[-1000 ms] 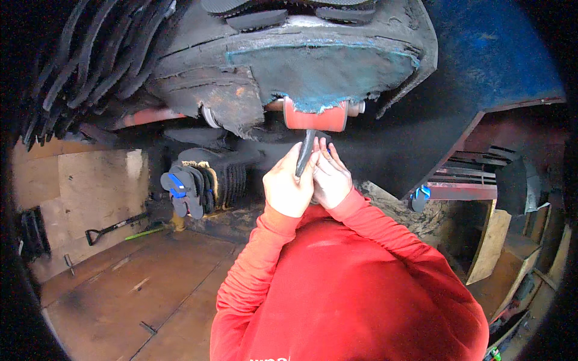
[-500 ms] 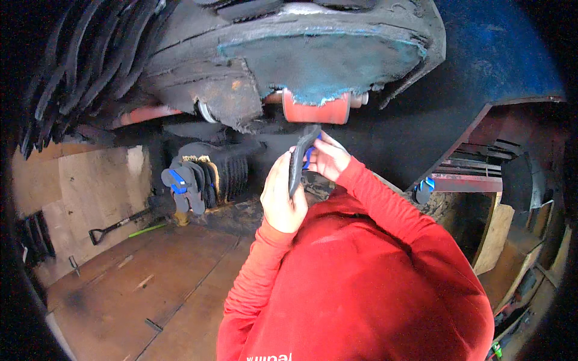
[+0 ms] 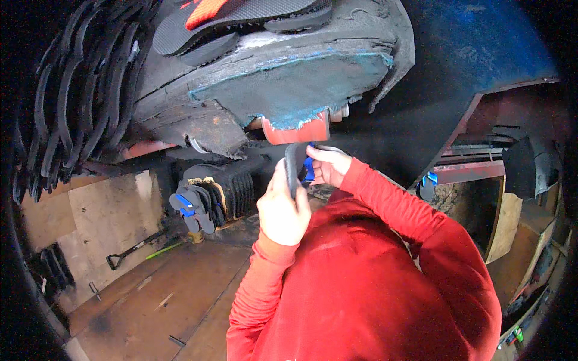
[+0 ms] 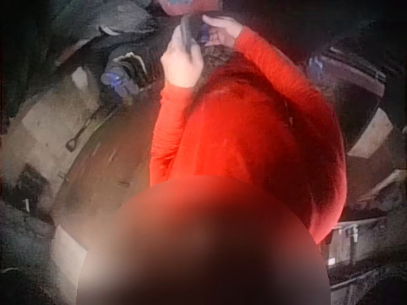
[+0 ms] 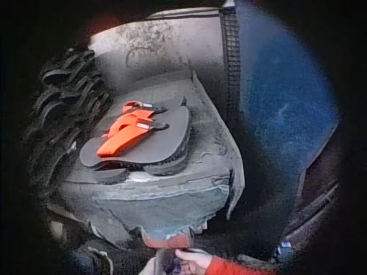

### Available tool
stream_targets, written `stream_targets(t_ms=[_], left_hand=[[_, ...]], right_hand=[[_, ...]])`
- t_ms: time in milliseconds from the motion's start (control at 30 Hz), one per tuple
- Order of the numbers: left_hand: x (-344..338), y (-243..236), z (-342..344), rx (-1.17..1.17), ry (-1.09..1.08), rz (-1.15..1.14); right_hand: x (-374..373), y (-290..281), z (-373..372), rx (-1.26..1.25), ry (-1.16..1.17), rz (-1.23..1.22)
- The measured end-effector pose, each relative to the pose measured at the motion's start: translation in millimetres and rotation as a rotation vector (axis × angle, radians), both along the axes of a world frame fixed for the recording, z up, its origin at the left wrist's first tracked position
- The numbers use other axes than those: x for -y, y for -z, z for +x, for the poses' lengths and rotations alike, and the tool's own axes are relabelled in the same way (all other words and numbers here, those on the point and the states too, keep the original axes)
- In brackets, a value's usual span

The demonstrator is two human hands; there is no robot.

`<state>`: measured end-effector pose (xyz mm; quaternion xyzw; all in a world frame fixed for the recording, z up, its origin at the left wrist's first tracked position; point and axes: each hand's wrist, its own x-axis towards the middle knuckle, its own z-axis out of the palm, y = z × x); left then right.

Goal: The person repeatedly presses the soles of multiple sandals against a rotating grinding wheel to smooth or shape the bottom surface. They handle each sandal one at a time, rotating it to treat different areas, then place it on a nearby pile before picking up the next.

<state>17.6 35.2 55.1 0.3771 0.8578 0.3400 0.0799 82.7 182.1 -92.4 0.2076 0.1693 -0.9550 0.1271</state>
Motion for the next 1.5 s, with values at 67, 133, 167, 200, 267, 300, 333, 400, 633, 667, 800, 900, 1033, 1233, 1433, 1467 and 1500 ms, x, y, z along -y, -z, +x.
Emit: stream_targets(t_ms=[67,133,167,200,267,300,333,400,633,667,800,900,1033,1233,1433,1467,1500], left_hand=[[16,-9,5,0.062,-0.012,-0.031],[30,-15,10,0.054,0.013,-0.014],[35,-18,12,0.049,0.018,-0.001],[40,-22,16,0.063,0.014,-0.031],[49,-33,23,0.055,0.008,0.004],[51,-38,26,0.064,0.003,-0.002],[51,-43,28,0.066,-0.002,0.072],[45,-47,27,0.173,-0.030,0.023],[48,-7,16,0.128,0.010,0.078],[62,-1,22,0.125,0.000,0.062],[117,28,44,0.295,-0.112,-0.042],[113,48,32,0.481,0.050,0.182],[54,72,-17,0.689,0.181,0.185],[7,59,-39,1.078,0.163,0.191],[-30,70,-56,1.219,0.103,0.098],[-29,76,-54,1.162,0.105,0.071],[-23,81,-48,1.070,0.109,0.197]], right_hand=[[4,-15,-6,0.024,0.031,0.039],[9,-29,-7,-0.012,0.064,-0.010],[12,-35,-4,0.000,0.080,0.017],[15,-42,-2,-0.008,0.095,0.025],[21,-52,5,-0.022,0.099,0.122],[24,-57,7,-0.029,0.055,0.139],[26,-61,9,-0.056,0.059,0.160],[24,-65,7,-0.151,0.031,0.155],[6,-47,0,-0.023,0.106,0.080],[9,-44,4,-0.033,0.094,0.091],[33,-34,19,-0.094,0.122,0.344],[41,-30,23,-0.267,0.120,0.551],[41,-31,25,-0.248,0.041,0.702],[35,-39,23,-0.252,0.005,0.521],[7,-34,-2,-0.040,0.103,0.366],[7,-33,0,-0.139,0.083,0.398],[7,-29,1,-0.118,0.048,0.456]])
